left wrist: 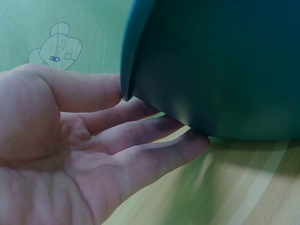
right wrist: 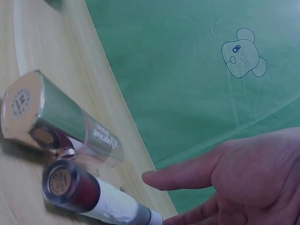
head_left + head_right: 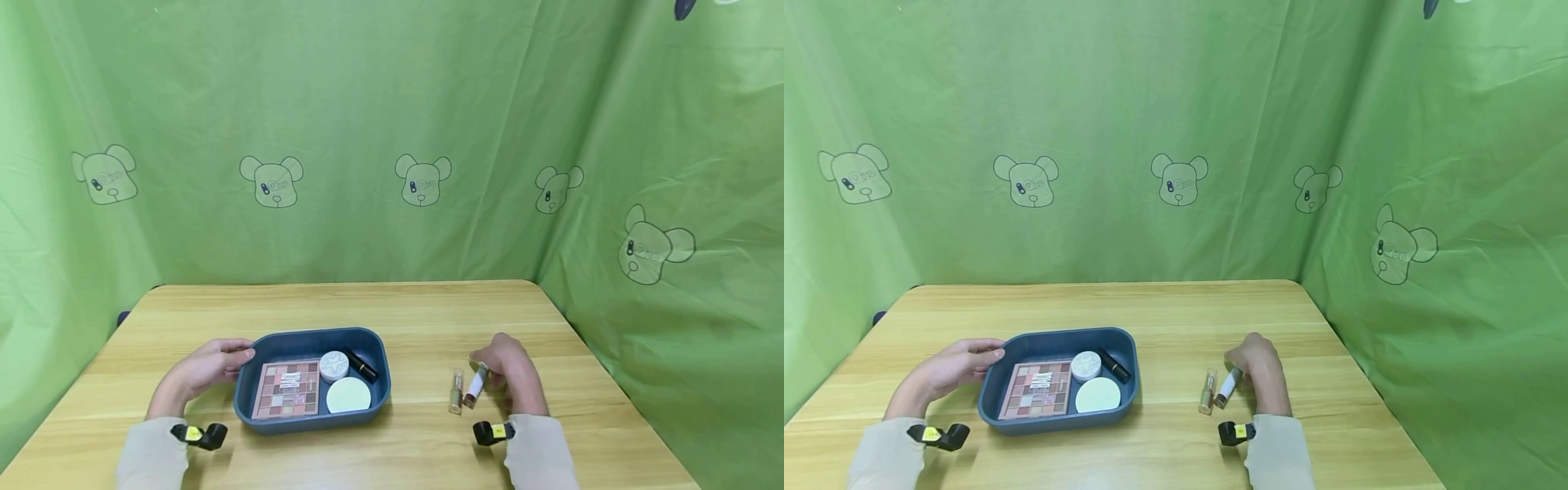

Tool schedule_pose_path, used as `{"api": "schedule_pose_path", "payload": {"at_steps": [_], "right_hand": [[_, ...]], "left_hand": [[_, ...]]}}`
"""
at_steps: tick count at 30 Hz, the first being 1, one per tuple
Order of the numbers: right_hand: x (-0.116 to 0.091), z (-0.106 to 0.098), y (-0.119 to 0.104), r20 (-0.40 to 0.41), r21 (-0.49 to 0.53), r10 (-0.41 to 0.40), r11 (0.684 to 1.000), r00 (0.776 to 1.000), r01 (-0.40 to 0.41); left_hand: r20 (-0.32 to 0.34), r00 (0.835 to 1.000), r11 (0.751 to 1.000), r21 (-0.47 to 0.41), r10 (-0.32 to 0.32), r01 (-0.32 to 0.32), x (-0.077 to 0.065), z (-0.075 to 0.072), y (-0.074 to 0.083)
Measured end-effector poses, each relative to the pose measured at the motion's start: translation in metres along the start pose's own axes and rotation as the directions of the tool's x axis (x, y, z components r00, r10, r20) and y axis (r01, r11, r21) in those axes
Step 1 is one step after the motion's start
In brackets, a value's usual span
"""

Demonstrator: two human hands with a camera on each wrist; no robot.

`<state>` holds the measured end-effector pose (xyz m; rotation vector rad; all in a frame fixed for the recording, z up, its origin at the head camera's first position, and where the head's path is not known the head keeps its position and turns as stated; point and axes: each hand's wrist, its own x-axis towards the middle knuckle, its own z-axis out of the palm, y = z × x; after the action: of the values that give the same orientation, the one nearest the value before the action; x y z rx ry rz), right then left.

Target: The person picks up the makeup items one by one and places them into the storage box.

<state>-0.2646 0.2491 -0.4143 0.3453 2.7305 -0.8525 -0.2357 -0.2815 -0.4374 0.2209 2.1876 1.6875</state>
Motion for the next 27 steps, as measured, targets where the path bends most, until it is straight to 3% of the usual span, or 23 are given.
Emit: {"api": "schedule_pose_path", "payload": {"at_steps": [12, 27], "right_hand": [[-0.0018, 0.0044, -0.0027, 0.045, 0.026, 0.044, 0.999, 0.998, -0.045], [0.0022, 0.0082, -0.0012, 0.074, 0.088, 0.038, 0.995, 0.997, -0.044]], "left_hand": [[0.013, 1.000, 1.000, -0.004, 0.014, -0.014, -0.0002, -0.0003, -0.0009], [0.015, 1.000, 1.000, -0.008, 0.014, -0.014, -0.0002, -0.0001, -0.0004]]}}
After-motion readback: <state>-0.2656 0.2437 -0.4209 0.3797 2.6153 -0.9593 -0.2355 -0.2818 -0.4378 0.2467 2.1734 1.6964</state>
